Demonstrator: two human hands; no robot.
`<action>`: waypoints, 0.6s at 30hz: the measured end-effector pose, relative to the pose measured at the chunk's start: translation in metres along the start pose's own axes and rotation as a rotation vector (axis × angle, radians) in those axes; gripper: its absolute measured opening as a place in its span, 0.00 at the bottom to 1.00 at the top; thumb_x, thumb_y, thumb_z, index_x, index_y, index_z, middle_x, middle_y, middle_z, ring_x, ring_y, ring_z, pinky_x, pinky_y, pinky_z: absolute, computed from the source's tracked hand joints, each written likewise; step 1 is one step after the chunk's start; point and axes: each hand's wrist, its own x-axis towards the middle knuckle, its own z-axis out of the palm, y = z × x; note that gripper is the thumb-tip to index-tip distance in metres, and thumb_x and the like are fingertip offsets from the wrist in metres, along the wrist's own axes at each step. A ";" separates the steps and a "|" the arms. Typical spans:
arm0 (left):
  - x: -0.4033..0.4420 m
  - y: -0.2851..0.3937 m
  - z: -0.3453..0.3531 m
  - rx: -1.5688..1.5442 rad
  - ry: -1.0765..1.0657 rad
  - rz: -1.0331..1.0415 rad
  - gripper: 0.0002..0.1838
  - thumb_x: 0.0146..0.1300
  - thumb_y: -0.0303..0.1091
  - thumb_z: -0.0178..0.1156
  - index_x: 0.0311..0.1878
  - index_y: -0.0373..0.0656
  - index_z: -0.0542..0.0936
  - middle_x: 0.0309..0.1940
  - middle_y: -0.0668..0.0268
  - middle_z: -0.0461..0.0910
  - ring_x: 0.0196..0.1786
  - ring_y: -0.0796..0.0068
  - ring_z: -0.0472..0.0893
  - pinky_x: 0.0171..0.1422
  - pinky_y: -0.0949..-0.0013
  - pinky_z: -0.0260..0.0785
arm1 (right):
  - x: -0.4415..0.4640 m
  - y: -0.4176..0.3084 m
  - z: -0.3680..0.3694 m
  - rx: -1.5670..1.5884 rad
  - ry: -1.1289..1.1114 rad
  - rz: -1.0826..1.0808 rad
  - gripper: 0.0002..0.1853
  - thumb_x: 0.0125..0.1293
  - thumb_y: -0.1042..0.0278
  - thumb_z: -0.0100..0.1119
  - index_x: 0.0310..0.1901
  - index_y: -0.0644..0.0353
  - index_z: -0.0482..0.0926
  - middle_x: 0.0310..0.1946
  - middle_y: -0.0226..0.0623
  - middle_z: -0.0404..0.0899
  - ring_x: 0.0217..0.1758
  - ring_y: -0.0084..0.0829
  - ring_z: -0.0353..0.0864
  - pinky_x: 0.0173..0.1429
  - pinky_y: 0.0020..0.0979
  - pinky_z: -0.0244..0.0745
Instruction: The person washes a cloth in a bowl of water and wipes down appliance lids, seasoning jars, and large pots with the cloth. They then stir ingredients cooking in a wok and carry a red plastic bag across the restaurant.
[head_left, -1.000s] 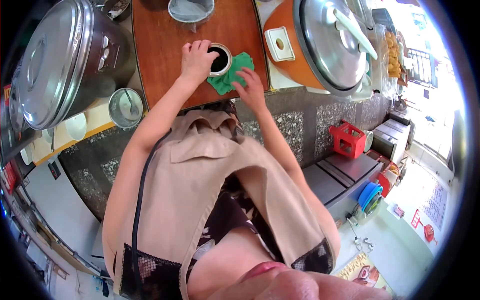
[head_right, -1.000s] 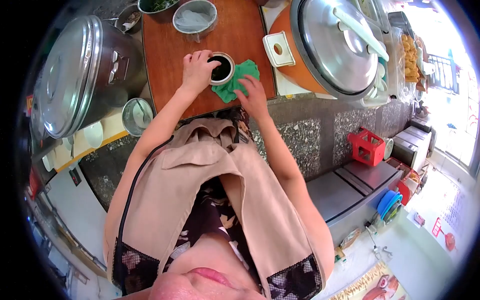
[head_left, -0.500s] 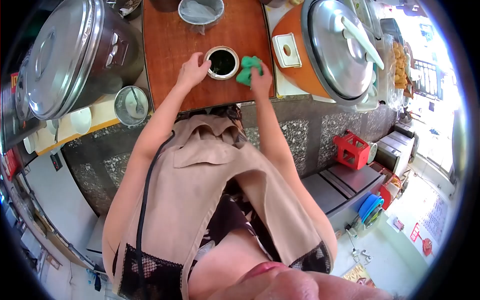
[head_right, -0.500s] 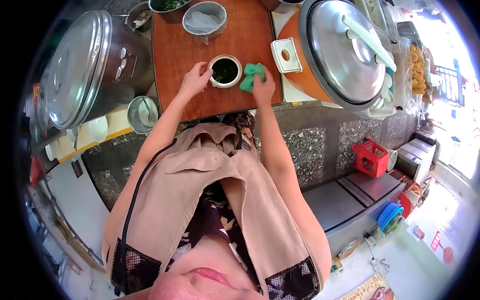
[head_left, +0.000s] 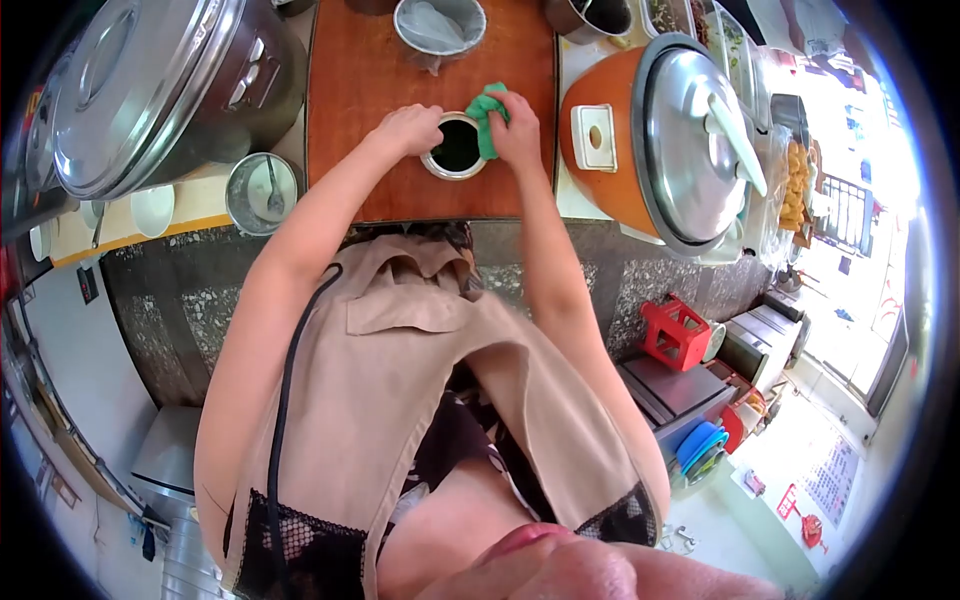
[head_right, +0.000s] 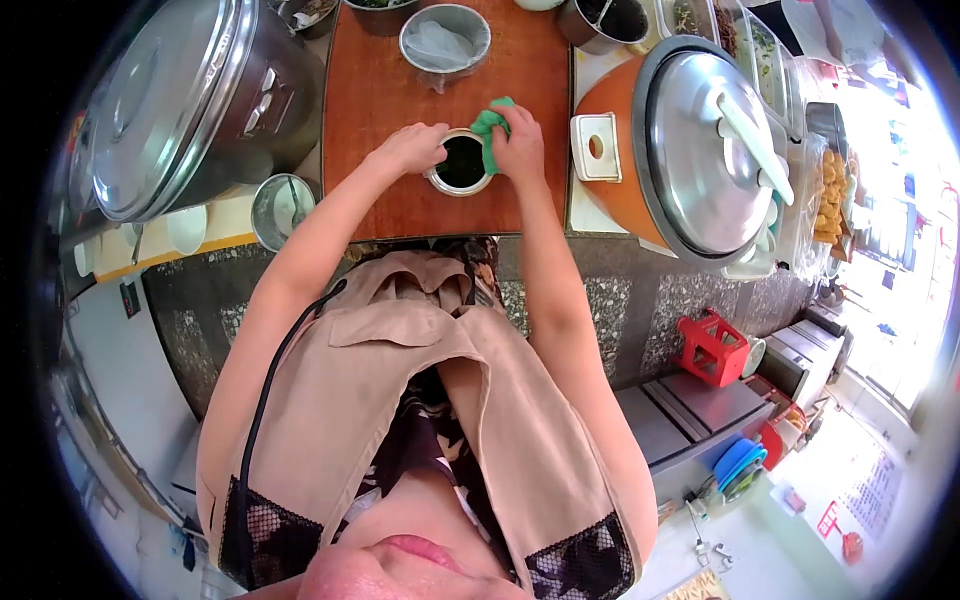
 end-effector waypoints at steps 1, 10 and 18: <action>0.001 0.001 -0.001 0.043 -0.001 0.020 0.16 0.56 0.35 0.52 0.46 0.38 0.76 0.44 0.48 0.79 0.50 0.51 0.78 0.52 0.52 0.71 | 0.008 -0.008 0.000 -0.055 -0.087 -0.162 0.16 0.54 0.70 0.57 0.46 0.53 0.79 0.48 0.43 0.77 0.50 0.45 0.76 0.54 0.38 0.71; 0.003 -0.006 0.010 0.135 0.139 0.060 0.13 0.58 0.37 0.51 0.38 0.37 0.75 0.36 0.51 0.82 0.41 0.51 0.81 0.45 0.51 0.73 | 0.028 -0.029 0.005 -0.283 -0.494 -0.275 0.14 0.55 0.57 0.58 0.42 0.50 0.79 0.38 0.39 0.79 0.43 0.44 0.78 0.47 0.42 0.74; -0.010 0.007 0.035 0.033 0.272 -0.059 0.12 0.62 0.36 0.47 0.38 0.36 0.72 0.33 0.46 0.81 0.39 0.47 0.81 0.43 0.48 0.73 | -0.022 -0.037 -0.004 -0.429 -0.250 0.340 0.22 0.53 0.48 0.52 0.42 0.56 0.77 0.40 0.49 0.79 0.46 0.51 0.78 0.49 0.47 0.72</action>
